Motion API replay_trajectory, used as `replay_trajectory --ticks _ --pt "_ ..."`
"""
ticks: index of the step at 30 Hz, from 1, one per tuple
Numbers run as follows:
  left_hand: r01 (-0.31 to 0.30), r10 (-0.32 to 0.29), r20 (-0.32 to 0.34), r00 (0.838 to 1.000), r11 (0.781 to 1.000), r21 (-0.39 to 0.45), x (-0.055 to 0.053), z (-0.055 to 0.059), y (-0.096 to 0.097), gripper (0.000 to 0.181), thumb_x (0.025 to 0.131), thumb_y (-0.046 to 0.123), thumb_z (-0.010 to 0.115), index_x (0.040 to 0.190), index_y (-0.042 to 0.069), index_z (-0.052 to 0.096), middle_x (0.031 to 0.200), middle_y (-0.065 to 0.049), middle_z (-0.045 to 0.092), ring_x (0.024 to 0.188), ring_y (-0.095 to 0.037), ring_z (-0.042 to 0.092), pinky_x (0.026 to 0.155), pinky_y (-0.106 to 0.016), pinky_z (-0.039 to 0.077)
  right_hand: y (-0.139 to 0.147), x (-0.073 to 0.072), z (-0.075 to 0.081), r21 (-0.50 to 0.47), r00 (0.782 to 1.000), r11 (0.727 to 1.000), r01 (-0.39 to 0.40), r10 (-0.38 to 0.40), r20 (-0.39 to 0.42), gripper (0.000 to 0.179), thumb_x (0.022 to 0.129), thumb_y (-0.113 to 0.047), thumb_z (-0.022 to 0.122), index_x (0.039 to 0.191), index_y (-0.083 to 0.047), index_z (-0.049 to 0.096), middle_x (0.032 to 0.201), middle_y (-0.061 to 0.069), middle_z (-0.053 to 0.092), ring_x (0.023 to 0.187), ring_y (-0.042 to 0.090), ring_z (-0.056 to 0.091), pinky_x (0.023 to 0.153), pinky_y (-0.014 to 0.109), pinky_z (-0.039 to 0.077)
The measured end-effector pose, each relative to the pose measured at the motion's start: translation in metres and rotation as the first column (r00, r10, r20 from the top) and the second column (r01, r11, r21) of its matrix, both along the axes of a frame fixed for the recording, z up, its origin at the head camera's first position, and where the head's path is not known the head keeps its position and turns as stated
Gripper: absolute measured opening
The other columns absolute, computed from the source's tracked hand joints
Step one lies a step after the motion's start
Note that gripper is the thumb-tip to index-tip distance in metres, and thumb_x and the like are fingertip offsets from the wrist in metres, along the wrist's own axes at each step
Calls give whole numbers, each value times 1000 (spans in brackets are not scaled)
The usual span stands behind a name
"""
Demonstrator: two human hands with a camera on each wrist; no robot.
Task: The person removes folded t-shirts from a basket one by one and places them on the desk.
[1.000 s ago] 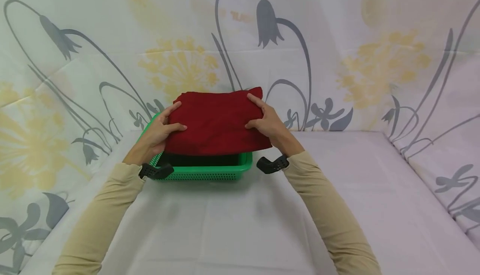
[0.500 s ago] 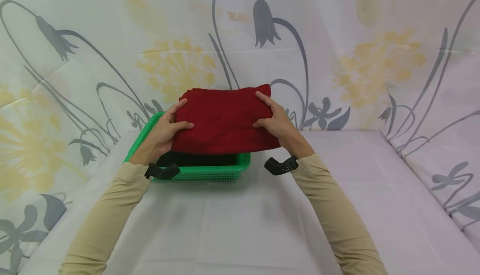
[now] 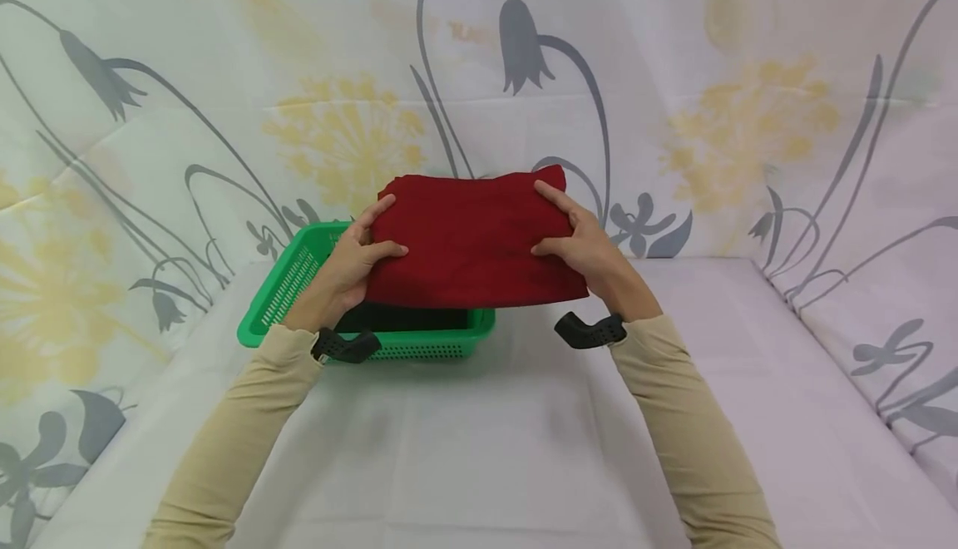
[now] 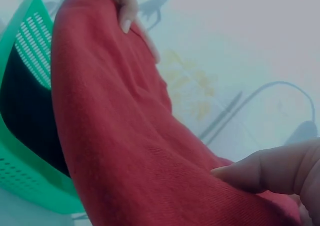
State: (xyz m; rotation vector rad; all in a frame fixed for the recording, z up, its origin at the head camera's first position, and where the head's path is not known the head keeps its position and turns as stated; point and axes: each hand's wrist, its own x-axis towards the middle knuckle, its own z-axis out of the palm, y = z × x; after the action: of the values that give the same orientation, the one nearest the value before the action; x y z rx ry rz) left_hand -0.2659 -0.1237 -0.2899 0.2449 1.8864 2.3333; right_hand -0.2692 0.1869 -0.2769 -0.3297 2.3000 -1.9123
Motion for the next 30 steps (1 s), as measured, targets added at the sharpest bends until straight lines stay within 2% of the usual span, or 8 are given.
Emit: replay_trajectory --ticks 12,20,30 --pt "13 -14 7 1000 1000 28 1 -4 26 77 87 -9 61 150 30 37 144 0 36 122 -29 44 81 -37 52 25 9 0 -50 1000 999 19 -18 17 81 88 2 64 151 -40 33 140 4 36 119 23 41 81 32 50" --pt "44 -43 -17 999 997 56 1 -7 41 77 87 -9 61 150 29 37 144 -1 35 123 -29 43 81 -37 52 41 18 0 -40 998 997 59 -58 29 79 90 -2 65 150 -41 33 140 2 35 118 21 42 80 30 50" --pt "79 -77 -33 996 994 72 1 -9 63 77 87 -11 60 150 27 37 142 -1 38 121 -28 45 83 -36 51 64 27 -1 -48 998 998 52 -49 49 80 90 -5 67 151 -43 31 140 1 34 116 20 44 78 31 52"
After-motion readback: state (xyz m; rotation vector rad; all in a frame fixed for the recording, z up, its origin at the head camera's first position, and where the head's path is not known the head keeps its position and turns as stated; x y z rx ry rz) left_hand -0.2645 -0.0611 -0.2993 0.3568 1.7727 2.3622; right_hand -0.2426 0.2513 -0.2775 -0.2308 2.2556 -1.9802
